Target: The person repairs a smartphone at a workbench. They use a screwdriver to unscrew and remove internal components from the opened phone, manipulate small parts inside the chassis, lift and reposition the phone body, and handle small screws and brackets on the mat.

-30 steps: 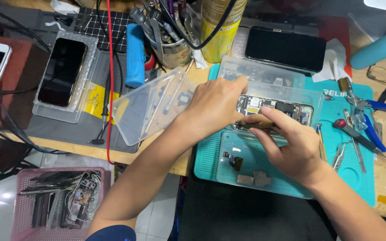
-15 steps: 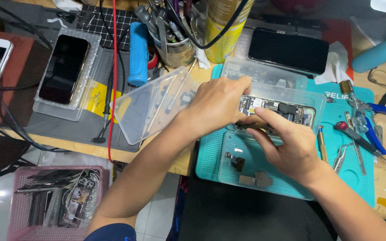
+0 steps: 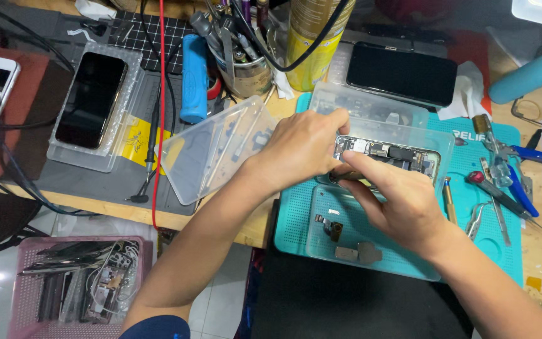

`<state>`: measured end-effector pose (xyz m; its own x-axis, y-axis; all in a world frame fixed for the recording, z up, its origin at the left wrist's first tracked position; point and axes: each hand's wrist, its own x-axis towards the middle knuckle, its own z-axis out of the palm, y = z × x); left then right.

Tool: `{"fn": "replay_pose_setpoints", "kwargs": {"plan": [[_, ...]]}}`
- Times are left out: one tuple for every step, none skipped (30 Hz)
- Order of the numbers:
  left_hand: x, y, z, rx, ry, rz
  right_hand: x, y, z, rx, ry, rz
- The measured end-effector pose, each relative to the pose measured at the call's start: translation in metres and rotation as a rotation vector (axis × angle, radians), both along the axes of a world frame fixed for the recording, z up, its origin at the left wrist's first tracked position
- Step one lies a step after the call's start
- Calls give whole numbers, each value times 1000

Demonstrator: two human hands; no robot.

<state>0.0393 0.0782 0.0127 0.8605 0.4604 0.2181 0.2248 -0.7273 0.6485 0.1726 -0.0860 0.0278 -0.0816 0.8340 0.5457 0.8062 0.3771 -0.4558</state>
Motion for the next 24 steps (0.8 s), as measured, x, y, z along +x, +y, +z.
{"fn": "replay_pose_setpoints", "kwargs": {"plan": [[0, 0, 0, -19, 11, -3, 0, 0, 1, -2, -2, 1], [0, 1, -1, -38, 22, -6, 0, 1, 1, -5, -3, 2], [0, 1, -1, -58, 33, -8, 1, 1, 1, -9, -4, 4], [0, 1, -1, -54, 33, -6, 1, 1, 1, -9, -1, -2], [0, 1, -1, -49, 33, -4, 1, 1, 1, -9, 2, -8], [0, 1, 0, -44, 33, -2, 2, 0, 1, -9, 6, -13], [0, 1, 0, -50, 38, -5, 2, -1, 1, -6, 9, -20], [0, 1, 1, -57, 42, -9, 3, -2, 1, -3, 12, -26], [0, 1, 1, -63, 47, -13, 4, -4, 1, 1, 14, -33], [0, 1, 2, -53, 43, -13, 4, -5, 1, 14, -1, -63], [0, 1, 2, -44, 40, -13, 3, -7, 0, 27, -16, -94], [0, 1, 2, -35, 37, -14, 4, -8, 0, 40, -31, -124], [0, 1, 3, -37, 40, -15, 4, -8, -1, 46, -33, -125], [-1, 1, 3, -38, 42, -16, 5, -8, -2, 52, -35, -126], [-1, 1, 3, -39, 45, -18, 5, -8, -3, 59, -37, -127], [-1, 1, 3, -47, 45, -17, 5, -8, -3, 68, -37, -127], [-1, 1, 4, -54, 46, -17, 4, -7, -4, 77, -36, -128], [-1, 1, 4, -62, 47, -15, 4, -7, -5, 86, -35, -128], [-1, 1, 4, -67, 50, -14, 4, -7, -5, 80, -36, -135], [-1, 1, 4, -72, 53, -13, 4, -8, -6, 73, -36, -142], [-1, 1, 4, -76, 56, -11, 4, -8, -6, 66, -36, -148], [0, 1, 5, -82, 67, -15, 5, -9, -6, 66, -20, -138], [0, 2, 5, -89, 77, -20, 6, -10, -5, 65, -5, -128], [1, 2, 5, -95, 87, -25, 7, -11, -4, 64, 10, -119]]}}
